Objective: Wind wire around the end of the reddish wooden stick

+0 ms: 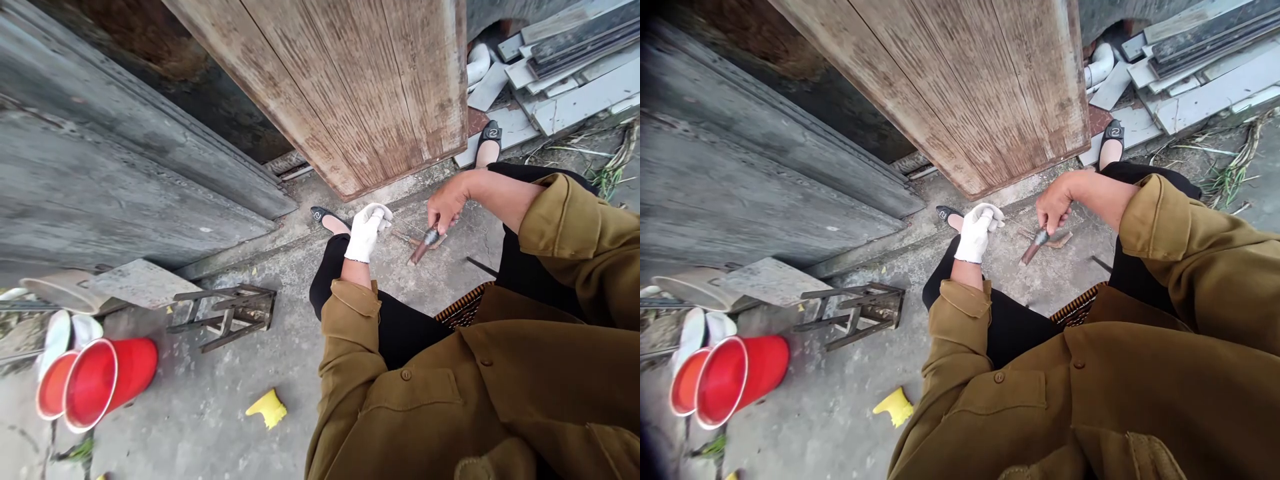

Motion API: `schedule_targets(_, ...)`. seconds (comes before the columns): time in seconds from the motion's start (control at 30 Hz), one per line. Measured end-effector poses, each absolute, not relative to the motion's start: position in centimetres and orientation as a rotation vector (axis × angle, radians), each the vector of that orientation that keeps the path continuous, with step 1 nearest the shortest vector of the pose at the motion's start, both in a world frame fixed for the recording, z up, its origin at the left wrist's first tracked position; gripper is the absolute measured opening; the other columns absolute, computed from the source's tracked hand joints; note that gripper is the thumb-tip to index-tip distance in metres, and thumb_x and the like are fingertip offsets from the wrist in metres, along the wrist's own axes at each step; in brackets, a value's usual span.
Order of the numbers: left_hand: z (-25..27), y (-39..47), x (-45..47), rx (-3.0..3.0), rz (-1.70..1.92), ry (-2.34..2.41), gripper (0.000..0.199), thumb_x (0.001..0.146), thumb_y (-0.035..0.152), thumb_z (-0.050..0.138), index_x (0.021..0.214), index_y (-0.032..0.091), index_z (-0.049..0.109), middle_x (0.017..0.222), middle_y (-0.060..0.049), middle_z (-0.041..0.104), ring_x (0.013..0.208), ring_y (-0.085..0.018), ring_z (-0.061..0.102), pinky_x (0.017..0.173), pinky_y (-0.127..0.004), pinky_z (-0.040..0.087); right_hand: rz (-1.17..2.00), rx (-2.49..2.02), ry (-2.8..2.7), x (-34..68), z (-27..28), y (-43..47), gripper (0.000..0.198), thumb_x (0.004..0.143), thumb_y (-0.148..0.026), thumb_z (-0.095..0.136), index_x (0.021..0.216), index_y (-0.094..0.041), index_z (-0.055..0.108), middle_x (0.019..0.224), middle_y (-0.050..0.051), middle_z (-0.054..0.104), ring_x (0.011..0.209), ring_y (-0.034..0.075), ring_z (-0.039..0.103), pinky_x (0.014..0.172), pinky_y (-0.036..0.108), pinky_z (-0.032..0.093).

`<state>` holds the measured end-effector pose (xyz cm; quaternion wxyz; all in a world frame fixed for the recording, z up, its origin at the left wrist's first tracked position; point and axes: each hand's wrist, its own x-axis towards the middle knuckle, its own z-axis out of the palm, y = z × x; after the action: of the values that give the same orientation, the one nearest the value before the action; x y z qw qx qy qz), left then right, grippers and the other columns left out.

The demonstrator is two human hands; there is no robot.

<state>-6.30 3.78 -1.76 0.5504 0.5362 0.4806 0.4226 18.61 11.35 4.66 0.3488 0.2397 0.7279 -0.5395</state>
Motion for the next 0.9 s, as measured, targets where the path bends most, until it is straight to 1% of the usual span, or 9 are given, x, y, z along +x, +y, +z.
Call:
schedule_targets(0.1,-2.8,4.1,-5.8,1.314,0.923,1.210,0.035,0.088,0.049,0.065,0.078,0.016,0.066,0.071,-0.002,0.062,0.056,-0.009,0.048,0.056,-0.023,0.042,-1.672,0.451,1.931,18.6,5.9,10.9,0.028,0.086,-0.039,0.074,0.093,-0.012,0.074,0.068,-0.002,0.060,0.060,0.009,0.050,0.061,0.023,0.038)
schedule_targets(0.2,-3.6,4.2,-5.1,1.319,0.806,1.225,0.034,0.087,0.048,0.064,0.077,0.016,0.065,0.067,-0.001,0.060,0.054,-0.009,0.045,0.054,-0.024,0.040,-1.918,0.810,2.264,19.5,6.9,11.8,0.031,0.091,-0.044,0.068,0.095,-0.014,0.071,0.077,0.002,0.065,0.064,0.010,0.053,0.062,0.024,0.041)
schedule_targets(0.27,-3.7,4.1,-4.6,1.312,0.727,1.121,0.037,0.087,0.051,0.065,0.077,0.016,0.064,0.065,0.000,0.058,0.052,-0.009,0.042,0.055,-0.024,0.040,-1.831,1.327,2.423,20.2,7.2,12.7,0.033,0.095,-0.047,0.062,0.099,-0.016,0.071,0.079,0.005,0.066,0.067,0.013,0.055,0.064,0.026,0.042)
schedule_targets(0.37,-3.1,3.7,-4.0,1.324,0.655,0.957,0.041,0.086,0.055,0.066,0.079,0.014,0.066,0.067,-0.001,0.060,0.052,-0.008,0.042,0.054,-0.024,0.037,-1.330,1.710,2.440,20.4,6.6,13.6,0.029,0.095,-0.043,0.065,0.101,-0.017,0.075,0.080,0.009,0.067,0.077,0.019,0.060,0.069,0.030,0.043)
schedule_targets(0.5,-2.5,3.2,-3.8,1.355,0.601,0.919,0.040,0.086,0.053,0.067,0.079,0.013,0.066,0.071,-0.002,0.062,0.055,-0.008,0.044,0.055,-0.024,0.034,-0.928,1.414,2.317,19.3,4.8,13.0,0.014,0.082,-0.028,0.079,0.077,-0.016,0.074,0.071,0.008,0.063,0.079,0.022,0.061,0.074,0.032,0.041)
schedule_targets(0.57,-2.5,3.1,-4.1,1.376,0.599,0.948,0.037,0.087,0.050,0.066,0.079,0.014,0.066,0.071,-0.002,0.062,0.055,-0.008,0.044,0.055,-0.024,0.035,-1.045,1.108,2.136,18.8,4.1,12.3,0.014,0.081,-0.025,0.079,0.073,-0.014,0.074,0.064,0.004,0.060,0.068,0.017,0.056,0.072,0.031,0.039)
schedule_targets(0.67,-2.8,3.3,-4.6,1.416,0.592,0.998,0.035,0.087,0.048,0.065,0.080,0.014,0.066,0.074,-0.002,0.064,0.058,-0.009,0.046,0.057,-0.024,0.038,-1.327,0.763,1.958,18.5,4.0,11.6,0.015,0.085,-0.028,0.076,0.083,-0.013,0.076,0.061,-0.001,0.058,0.059,0.011,0.049,0.068,0.027,0.038)
schedule_targets(0.8,-3.2,3.8,-4.7,1.427,0.637,1.040,0.043,0.084,0.057,0.070,0.084,0.014,0.068,0.072,-0.002,0.063,0.060,-0.012,0.051,0.059,-0.025,0.041,-1.589,0.633,1.998,18.9,5.1,11.8,0.028,0.087,-0.039,0.075,0.098,-0.013,0.076,0.067,-0.002,0.060,0.062,0.008,0.051,0.064,0.022,0.037)
schedule_targets(0.9,-3.3,3.8,-4.2,1.378,0.720,0.969,0.052,0.083,0.067,0.072,0.085,0.015,0.068,0.075,-0.005,0.065,0.066,-0.015,0.057,0.063,-0.027,0.045,-1.841,0.715,2.153,19.4,6.1,12.3,0.034,0.085,-0.047,0.075,0.091,-0.014,0.071,0.072,0.000,0.062,0.063,0.009,0.052,0.062,0.021,0.039)
